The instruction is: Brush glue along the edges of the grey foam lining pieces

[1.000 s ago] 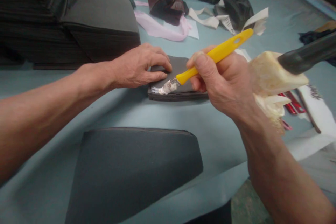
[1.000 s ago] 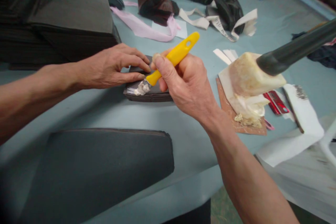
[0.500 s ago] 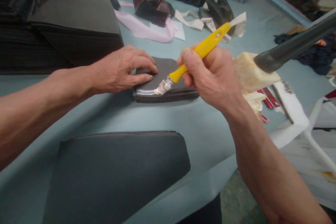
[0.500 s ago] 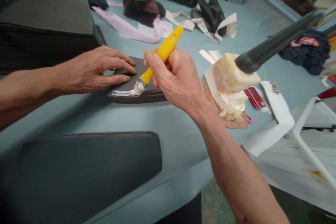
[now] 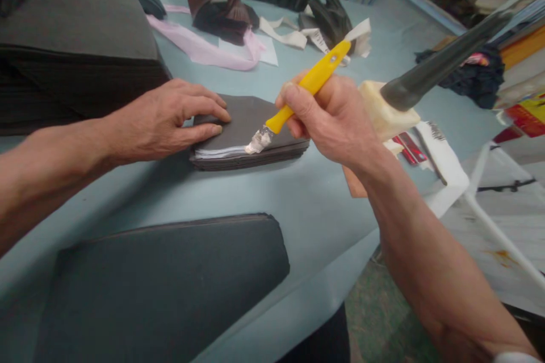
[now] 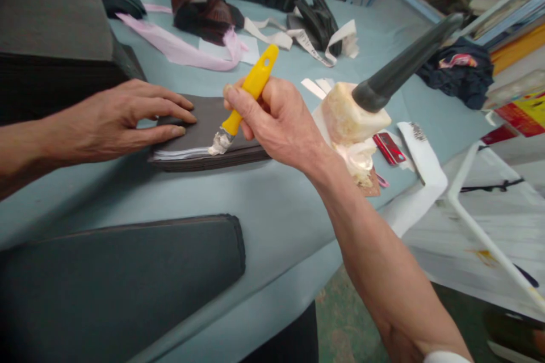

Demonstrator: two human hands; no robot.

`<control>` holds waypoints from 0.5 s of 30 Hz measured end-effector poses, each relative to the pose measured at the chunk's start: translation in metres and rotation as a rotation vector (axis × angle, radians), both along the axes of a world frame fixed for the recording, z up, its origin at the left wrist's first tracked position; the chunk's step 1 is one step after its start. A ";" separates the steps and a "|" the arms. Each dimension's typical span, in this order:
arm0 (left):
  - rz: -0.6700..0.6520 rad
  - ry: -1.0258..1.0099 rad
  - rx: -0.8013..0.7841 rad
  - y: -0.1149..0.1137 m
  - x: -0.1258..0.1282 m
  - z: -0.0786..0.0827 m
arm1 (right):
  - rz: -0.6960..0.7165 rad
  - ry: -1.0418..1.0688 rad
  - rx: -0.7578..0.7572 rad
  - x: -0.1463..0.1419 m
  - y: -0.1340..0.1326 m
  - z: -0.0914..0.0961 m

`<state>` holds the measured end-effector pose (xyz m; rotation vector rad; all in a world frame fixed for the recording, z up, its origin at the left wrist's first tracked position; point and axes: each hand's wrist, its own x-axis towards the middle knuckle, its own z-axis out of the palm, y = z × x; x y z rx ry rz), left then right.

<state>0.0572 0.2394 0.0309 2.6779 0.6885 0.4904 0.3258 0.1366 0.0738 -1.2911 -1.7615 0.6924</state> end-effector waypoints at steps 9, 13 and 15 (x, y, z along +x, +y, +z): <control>0.001 0.023 0.055 -0.003 0.000 0.005 | -0.022 -0.057 -0.019 0.021 0.001 0.007; 0.021 0.024 0.053 -0.003 0.001 0.005 | -0.031 -0.073 0.007 0.032 0.003 0.004; 0.031 0.011 0.045 -0.001 0.000 0.004 | -0.111 -0.031 -0.033 0.036 0.004 0.001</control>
